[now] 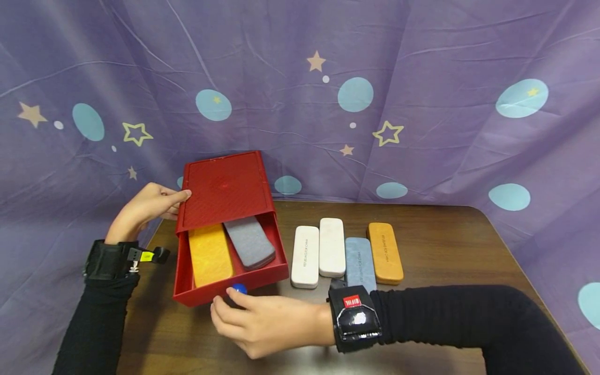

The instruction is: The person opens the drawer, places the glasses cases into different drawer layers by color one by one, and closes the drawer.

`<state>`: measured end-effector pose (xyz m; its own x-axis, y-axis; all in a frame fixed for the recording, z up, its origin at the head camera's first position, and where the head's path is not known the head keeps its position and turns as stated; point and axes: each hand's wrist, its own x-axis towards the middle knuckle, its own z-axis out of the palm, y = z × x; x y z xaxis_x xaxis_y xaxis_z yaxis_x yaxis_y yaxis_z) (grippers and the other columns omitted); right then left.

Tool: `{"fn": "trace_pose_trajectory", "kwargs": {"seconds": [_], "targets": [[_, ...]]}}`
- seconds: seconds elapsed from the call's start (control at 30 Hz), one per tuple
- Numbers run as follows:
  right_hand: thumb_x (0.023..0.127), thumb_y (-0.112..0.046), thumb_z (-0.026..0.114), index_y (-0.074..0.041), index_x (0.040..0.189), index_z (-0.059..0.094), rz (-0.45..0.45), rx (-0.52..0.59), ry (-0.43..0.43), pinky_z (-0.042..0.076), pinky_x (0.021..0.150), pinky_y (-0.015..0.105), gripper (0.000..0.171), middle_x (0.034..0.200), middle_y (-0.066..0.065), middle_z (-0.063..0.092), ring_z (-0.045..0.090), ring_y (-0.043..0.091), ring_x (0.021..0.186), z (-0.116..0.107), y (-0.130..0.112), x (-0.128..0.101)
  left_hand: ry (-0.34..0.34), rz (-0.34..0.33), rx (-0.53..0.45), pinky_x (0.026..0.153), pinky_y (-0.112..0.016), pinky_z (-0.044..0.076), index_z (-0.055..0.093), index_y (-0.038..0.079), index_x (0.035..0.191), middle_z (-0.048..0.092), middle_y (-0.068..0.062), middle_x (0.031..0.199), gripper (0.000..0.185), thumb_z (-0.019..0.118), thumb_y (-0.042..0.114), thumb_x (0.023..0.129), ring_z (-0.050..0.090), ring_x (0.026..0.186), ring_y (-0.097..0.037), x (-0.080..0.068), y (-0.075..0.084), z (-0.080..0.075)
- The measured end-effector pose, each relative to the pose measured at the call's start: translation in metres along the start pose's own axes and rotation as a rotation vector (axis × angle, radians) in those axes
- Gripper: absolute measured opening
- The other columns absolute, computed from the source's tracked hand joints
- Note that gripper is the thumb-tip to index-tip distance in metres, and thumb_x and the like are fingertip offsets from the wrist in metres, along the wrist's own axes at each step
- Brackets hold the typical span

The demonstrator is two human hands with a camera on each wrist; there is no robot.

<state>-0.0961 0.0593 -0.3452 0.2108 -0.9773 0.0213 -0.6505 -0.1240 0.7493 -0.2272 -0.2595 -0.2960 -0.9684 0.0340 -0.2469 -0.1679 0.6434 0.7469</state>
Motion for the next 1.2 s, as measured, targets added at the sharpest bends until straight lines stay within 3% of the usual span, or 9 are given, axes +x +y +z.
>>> {"fn": "trace_pose_trajectory", "kwargs": {"seconds": [0.23,0.77,0.93,1.2], "targets": [[0.106,-0.019,0.042,-0.012,0.119,0.073,0.024,-0.052,0.011,0.055,0.101,0.041,0.034,0.132,0.015,0.063,0.06,0.03,0.122,0.006,-0.001,0.004,0.001,-0.005,-0.004,0.076,-0.031,0.065,0.066,-0.013,0.124,0.075,-0.02,0.11,0.057,0.058,0.039,0.103,0.075,0.078,-0.012,-0.001,0.0,0.0],[0.103,-0.022,0.043,-0.011,0.11,0.074,0.074,-0.067,0.035,0.057,0.089,0.036,0.034,0.121,0.014,0.065,0.062,0.03,0.109,0.012,0.0,0.007,-0.008,0.002,-0.04,0.075,-0.029,0.065,0.064,-0.014,0.126,0.072,-0.022,0.115,0.056,0.059,0.036,0.102,0.071,0.076,-0.006,0.002,0.001,0.0],[0.102,-0.02,0.044,-0.011,0.108,0.075,0.101,-0.066,0.05,0.058,0.088,0.033,0.033,0.118,0.014,0.065,0.062,0.028,0.107,0.013,-0.001,0.008,-0.005,0.025,-0.054,0.074,-0.031,0.065,0.064,-0.016,0.125,0.074,-0.021,0.109,0.055,0.06,0.034,0.102,0.071,0.074,-0.006,0.003,-0.001,0.0],[0.101,-0.016,0.046,-0.012,0.103,0.076,0.134,-0.045,0.093,0.059,0.087,0.031,0.031,0.115,0.012,0.065,0.063,0.026,0.104,0.012,0.004,0.01,-0.001,0.024,-0.036,0.075,-0.031,0.065,0.064,-0.014,0.126,0.072,-0.026,0.115,0.055,0.058,0.035,0.103,0.072,0.076,-0.008,0.002,-0.002,0.0]]}}
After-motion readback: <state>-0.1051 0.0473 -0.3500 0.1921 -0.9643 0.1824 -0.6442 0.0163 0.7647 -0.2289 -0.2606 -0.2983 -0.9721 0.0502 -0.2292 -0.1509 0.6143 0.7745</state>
